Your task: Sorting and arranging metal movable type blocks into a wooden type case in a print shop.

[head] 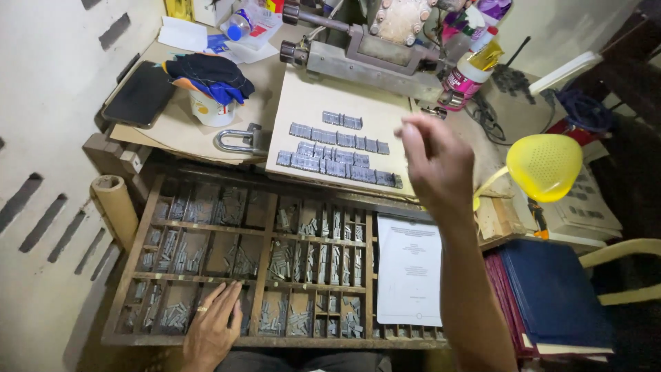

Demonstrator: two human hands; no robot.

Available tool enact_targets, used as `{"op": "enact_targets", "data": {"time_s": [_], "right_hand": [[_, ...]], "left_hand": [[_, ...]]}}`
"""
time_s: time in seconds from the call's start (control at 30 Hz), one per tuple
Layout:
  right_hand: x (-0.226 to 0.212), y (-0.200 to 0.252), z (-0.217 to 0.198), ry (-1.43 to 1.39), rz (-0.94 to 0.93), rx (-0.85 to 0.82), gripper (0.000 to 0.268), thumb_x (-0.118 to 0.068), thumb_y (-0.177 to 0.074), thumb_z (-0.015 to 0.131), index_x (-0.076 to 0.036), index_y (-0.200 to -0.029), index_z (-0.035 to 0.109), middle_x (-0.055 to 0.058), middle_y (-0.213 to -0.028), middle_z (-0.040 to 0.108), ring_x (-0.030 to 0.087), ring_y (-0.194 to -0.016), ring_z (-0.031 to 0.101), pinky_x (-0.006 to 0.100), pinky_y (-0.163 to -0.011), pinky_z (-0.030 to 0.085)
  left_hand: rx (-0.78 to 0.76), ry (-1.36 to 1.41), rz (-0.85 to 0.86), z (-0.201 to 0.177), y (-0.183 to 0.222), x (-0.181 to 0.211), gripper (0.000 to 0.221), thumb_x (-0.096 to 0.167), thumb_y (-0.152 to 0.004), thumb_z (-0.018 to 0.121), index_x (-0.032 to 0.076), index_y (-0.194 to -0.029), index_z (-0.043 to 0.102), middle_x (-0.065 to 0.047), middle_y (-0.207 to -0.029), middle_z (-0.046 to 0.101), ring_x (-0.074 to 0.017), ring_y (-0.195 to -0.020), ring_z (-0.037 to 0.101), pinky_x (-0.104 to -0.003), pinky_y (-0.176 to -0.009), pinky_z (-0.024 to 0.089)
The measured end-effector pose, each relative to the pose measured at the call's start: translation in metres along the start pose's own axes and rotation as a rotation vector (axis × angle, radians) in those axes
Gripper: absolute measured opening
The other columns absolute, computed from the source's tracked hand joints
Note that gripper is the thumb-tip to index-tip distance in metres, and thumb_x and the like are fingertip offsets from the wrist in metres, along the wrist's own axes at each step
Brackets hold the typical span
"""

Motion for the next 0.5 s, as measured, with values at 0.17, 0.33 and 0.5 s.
{"op": "enact_targets", "data": {"time_s": [0.17, 0.33, 0.5], "right_hand": [[0.017, 0.113, 0.016, -0.076, -0.093, -0.005, 0.011, -0.006, -0.099, 0.059, -0.003, -0.101, 0.07, 0.014, -0.097, 0.078, 0.019, -0.083, 0.077, 0.025, -0.067, 0.068], [0.038, 0.22, 0.106, -0.44, 0.014, -0.472, 0.018, -0.015, -0.103, 0.06, -0.002, -0.104, 0.072, 0.008, -0.087, 0.075, 0.015, -0.068, 0.066, 0.026, -0.061, 0.054], [0.127, 0.309, 0.149, -0.408, 0.383, -0.392, 0.007, -0.01, -0.09, 0.074, -0.007, -0.093, 0.08, 0.014, -0.067, 0.074, 0.029, -0.054, 0.068, 0.037, -0.05, 0.052]], "left_hand": [[-0.064, 0.057, -0.026, -0.017, -0.014, 0.011, 0.049, 0.017, -0.09, 0.068, 0.008, -0.139, 0.064, -0.007, -0.133, 0.07, -0.0274, -0.128, 0.064, -0.038, -0.109, 0.056], [0.136, -0.027, 0.093, -0.039, -0.018, 0.032, 0.033, 0.006, -0.096, 0.069, -0.003, -0.127, 0.074, -0.016, -0.122, 0.077, -0.0322, -0.117, 0.072, -0.041, -0.107, 0.057], [0.142, -0.048, 0.01, -0.054, -0.025, 0.042, 0.033, 0.005, -0.092, 0.076, 0.004, -0.124, 0.08, -0.015, -0.117, 0.079, -0.0315, -0.113, 0.074, -0.037, -0.097, 0.061]]}}
Point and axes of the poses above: each hand's wrist, its own y-axis away from the middle knuckle, its own z-axis out of the palm, x = y × z, the point moved 7 cm from there along -y, towards the middle knuckle
